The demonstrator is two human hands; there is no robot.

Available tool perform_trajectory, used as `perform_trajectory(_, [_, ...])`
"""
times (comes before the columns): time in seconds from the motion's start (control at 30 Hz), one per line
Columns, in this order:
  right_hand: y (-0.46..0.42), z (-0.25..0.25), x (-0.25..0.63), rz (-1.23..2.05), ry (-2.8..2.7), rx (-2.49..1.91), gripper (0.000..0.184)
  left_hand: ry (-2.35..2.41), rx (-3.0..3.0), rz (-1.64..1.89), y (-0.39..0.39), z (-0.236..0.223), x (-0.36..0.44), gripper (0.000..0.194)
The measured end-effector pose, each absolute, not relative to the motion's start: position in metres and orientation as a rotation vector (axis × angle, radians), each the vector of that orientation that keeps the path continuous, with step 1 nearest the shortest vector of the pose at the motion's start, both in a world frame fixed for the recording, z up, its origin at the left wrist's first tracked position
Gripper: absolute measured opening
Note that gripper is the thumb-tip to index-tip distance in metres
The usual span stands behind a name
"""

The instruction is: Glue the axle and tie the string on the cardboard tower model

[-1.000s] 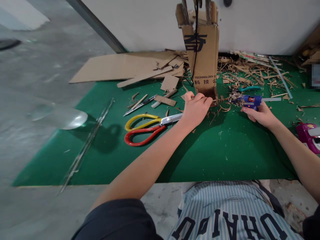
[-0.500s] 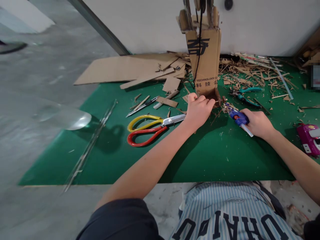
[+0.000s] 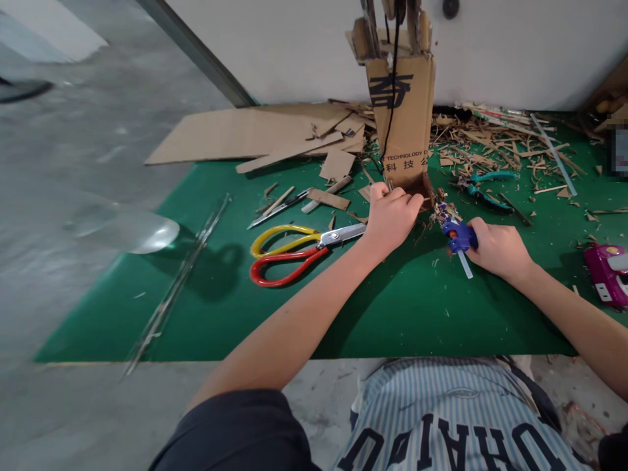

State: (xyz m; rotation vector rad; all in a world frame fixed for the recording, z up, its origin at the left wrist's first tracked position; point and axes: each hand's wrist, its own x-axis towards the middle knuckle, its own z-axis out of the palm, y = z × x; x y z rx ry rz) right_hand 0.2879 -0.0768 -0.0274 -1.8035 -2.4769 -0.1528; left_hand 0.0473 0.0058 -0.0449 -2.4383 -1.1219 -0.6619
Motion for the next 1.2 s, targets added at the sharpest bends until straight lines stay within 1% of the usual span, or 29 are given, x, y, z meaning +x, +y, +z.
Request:
perform_trajectory(0.2, [-0.0805,-0.0268,0.2826,-0.193,-2.455,-1.849,0.028,-1.18,-2.506,-0.703,0.0063,-0.0459,0.0472,0.035])
perform_trajectory(0.43, [-0.0832,-0.027,0.2843,-0.254,-2.405,-1.768,0.039,-1.105,-2.408,-0.697,0.0073,-0.0503,0.0464,0.031])
perform_trajectory(0.83, [-0.0835,-0.0262,0.2843,-0.224,-2.405,-1.783,0.034,-1.09,-2.415,-0.749,0.0093,-0.0541,0.0459,0.028])
perform_trajectory(1.2, [-0.0825,-0.024,0.2829,-0.254,-2.435,-1.815,0.034,-1.087,-2.398,-0.677,0.0083,-0.0526,0.0458,0.03])
